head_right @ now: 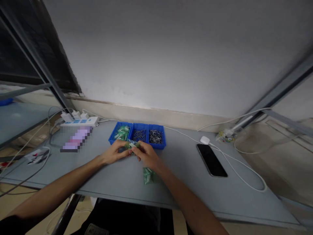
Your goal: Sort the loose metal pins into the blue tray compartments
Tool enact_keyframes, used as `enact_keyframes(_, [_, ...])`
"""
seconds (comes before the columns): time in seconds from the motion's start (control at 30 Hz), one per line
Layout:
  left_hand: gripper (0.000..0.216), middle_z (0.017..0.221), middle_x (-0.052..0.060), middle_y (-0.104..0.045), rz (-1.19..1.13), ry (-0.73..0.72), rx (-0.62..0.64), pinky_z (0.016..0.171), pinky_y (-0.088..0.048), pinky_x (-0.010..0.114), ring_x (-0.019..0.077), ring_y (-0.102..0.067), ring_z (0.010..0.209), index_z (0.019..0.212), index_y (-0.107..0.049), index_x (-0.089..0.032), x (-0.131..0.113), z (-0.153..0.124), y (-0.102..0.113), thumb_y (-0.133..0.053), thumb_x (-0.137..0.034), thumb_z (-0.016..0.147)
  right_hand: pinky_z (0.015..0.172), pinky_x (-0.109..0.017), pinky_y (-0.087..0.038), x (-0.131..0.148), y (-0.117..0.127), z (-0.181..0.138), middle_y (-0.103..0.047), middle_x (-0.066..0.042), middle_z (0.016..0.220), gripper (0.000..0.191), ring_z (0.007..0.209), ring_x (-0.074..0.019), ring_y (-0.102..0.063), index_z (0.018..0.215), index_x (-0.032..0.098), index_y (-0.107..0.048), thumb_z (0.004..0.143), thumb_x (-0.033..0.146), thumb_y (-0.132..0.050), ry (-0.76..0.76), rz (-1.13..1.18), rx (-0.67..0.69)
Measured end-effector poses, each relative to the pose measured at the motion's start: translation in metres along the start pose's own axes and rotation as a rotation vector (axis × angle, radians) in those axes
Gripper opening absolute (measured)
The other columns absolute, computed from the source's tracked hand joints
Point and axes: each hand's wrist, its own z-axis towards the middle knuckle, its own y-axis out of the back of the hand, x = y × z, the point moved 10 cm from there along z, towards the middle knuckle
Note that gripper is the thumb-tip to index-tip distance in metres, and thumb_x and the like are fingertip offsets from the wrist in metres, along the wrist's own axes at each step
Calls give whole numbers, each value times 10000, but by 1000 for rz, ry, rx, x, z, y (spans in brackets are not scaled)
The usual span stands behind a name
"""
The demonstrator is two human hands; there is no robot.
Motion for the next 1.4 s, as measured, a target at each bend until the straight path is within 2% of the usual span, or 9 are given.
enact_keyframes(0.37, [376,588,-21,-594,0,69,33,544,-387,204,102,-527,538,839,-667,-133,9,-2,-3,-542,-445,1008,543,-260,-373,-1,-4,-1,-530,42,600,339,543,-122,-494,809,218,-577,982,509,-553,50,-4,29])
enact_keyframes(0.57, [459,627,8,-637,-5,73,-8,592,-410,230,115,-552,573,712,-620,-139,11,-1,2,-486,-438,1033,491,-253,-385,8,15,-2,-550,62,683,256,515,-120,-522,1016,258,-467,980,506,-520,85,146,-191])
enact_keyframes(0.7, [453,638,16,-662,-57,114,-28,614,-437,236,122,-588,585,712,-627,-140,18,-1,1,-508,-445,1025,472,-242,-385,17,34,-4,-635,25,856,275,567,-122,-605,990,262,-432,918,450,-618,159,167,-267])
enact_keyframes(0.77, [440,629,12,-661,-81,133,-38,615,-441,234,120,-590,579,716,-623,-138,21,-1,0,-530,-447,1016,486,-242,-397,19,35,-4,-668,-3,881,245,612,-134,-631,1022,242,-501,916,426,-624,171,123,-224])
enact_keyframes(0.9, [395,633,1,-663,-152,150,-38,608,-449,231,114,-583,561,780,-634,-133,22,-1,-2,-555,-449,1004,578,-259,-474,16,25,-3,-670,2,727,203,660,-153,-650,1091,211,-627,956,354,-576,176,8,-130])
enact_keyframes(1.07, [415,638,10,-660,-194,167,-43,608,-457,236,122,-587,571,794,-651,-128,24,-2,-2,-551,-472,1002,654,-283,-558,26,28,-10,-697,-33,1028,406,676,-130,-684,1333,268,-507,939,254,-606,317,-77,-251])
enact_keyframes(1.23, [441,615,8,-657,-211,156,-34,611,-465,238,128,-606,571,818,-660,-128,26,-3,-3,-515,-494,1015,770,-289,-566,52,15,-25,-708,-44,1039,262,880,-155,-693,1184,267,-647,991,149,-512,617,-503,-298])
enact_keyframes(1.3, [460,616,7,-652,-153,137,-41,625,-458,236,124,-606,586,767,-648,-132,23,-2,0,-505,-489,1020,807,-294,-559,55,15,-28,-696,-47,1035,255,926,-161,-683,1174,263,-664,1001,146,-516,651,-582,-336])
enact_keyframes(1.4, [460,629,3,-647,-19,102,-95,645,-444,237,122,-593,614,711,-621,-141,18,-2,10,-545,-491,998,721,-271,-541,58,21,-31,-648,-43,974,204,837,-148,-654,1106,259,-707,997,175,-557,633,-634,-426])
